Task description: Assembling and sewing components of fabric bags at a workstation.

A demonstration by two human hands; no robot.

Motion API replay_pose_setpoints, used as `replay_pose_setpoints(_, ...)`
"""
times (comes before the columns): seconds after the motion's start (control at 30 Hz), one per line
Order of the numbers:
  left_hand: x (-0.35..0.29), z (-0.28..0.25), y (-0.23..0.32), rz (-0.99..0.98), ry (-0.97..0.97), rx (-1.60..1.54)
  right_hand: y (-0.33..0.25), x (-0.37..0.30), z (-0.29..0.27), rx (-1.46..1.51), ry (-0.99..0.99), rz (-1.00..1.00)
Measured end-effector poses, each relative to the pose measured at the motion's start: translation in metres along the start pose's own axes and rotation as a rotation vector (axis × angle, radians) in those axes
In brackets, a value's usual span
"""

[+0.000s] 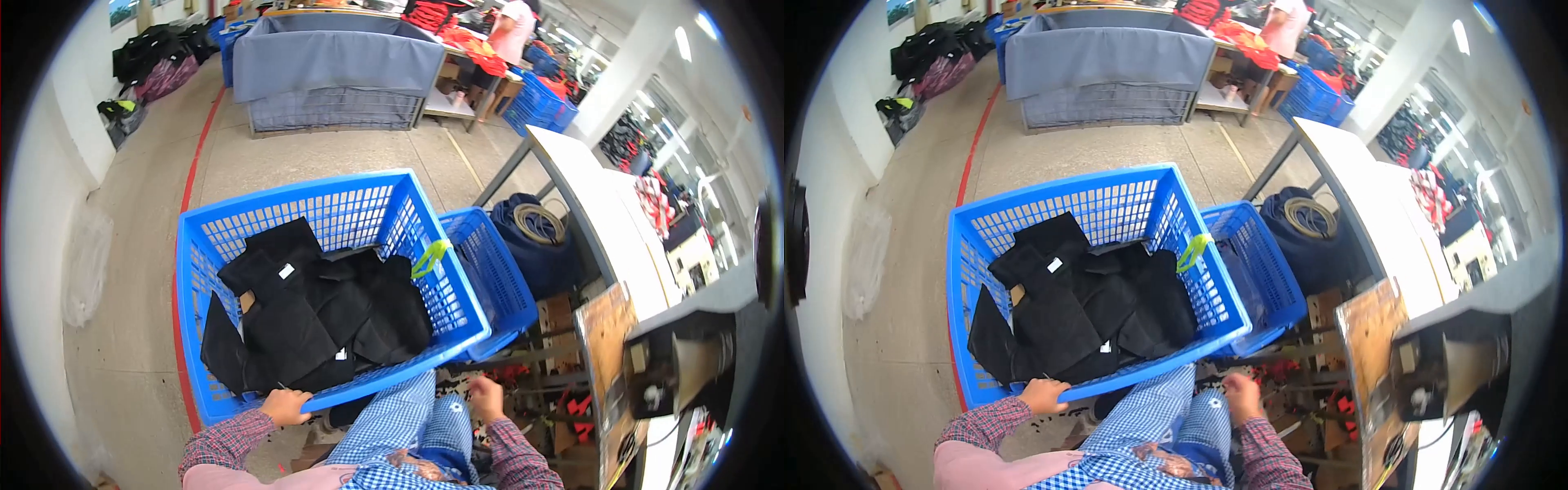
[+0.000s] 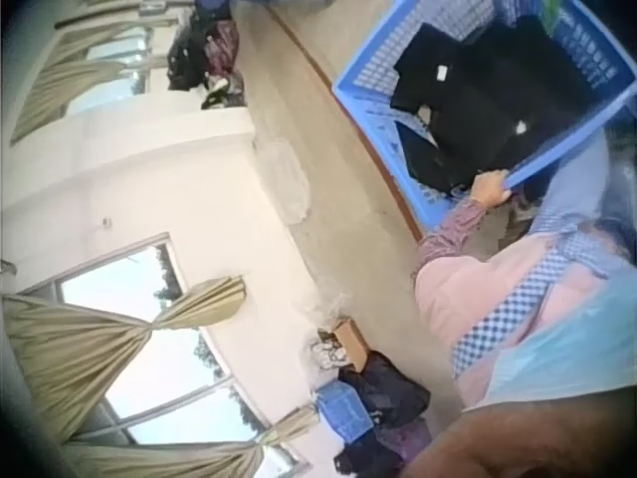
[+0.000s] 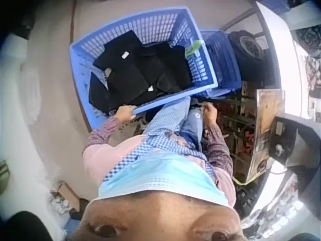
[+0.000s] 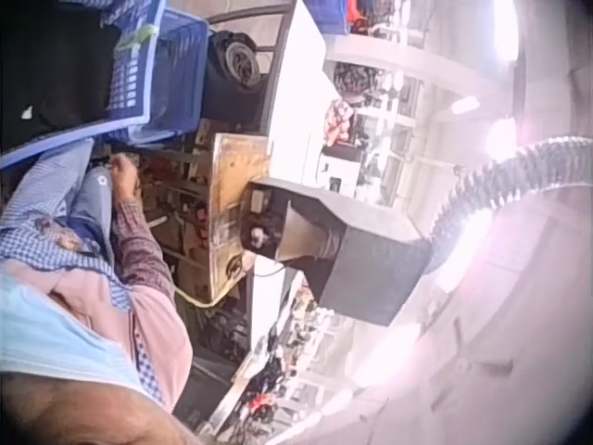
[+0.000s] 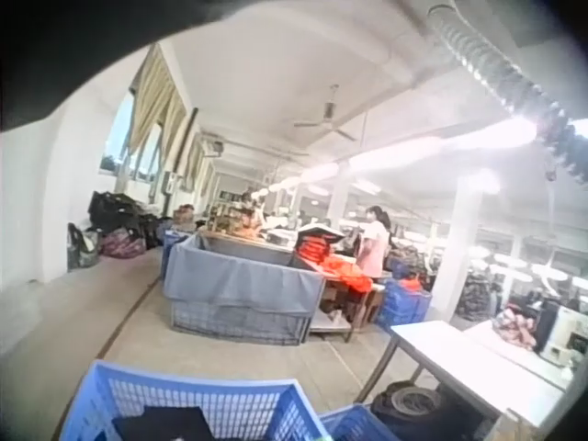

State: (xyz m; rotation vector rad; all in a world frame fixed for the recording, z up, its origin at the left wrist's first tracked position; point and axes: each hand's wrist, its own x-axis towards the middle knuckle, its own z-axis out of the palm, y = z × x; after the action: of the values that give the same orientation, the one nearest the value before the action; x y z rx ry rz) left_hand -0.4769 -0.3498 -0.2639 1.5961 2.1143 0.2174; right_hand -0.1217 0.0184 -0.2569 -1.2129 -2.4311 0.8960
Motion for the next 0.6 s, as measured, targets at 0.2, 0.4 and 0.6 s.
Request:
replay_pose_setpoints(0.2,0.006,-0.014,0.024,-0.266,-0.071,0.032,-0.053,0.063,-0.008,-0.059,-0.334,-0.157)
replay_pose_setpoints(0.4,0.022,-0.039,0.119,-0.819,-0.038,-0.286,-0.118,0.051,-0.086,-0.203,-0.768,-0.253)
replay_pose_setpoints(0.6,0.021,-0.256,0.203,-0.451,0.280,-0.744,-0.306,0.177,-0.107,0.041,-0.748,-0.838)
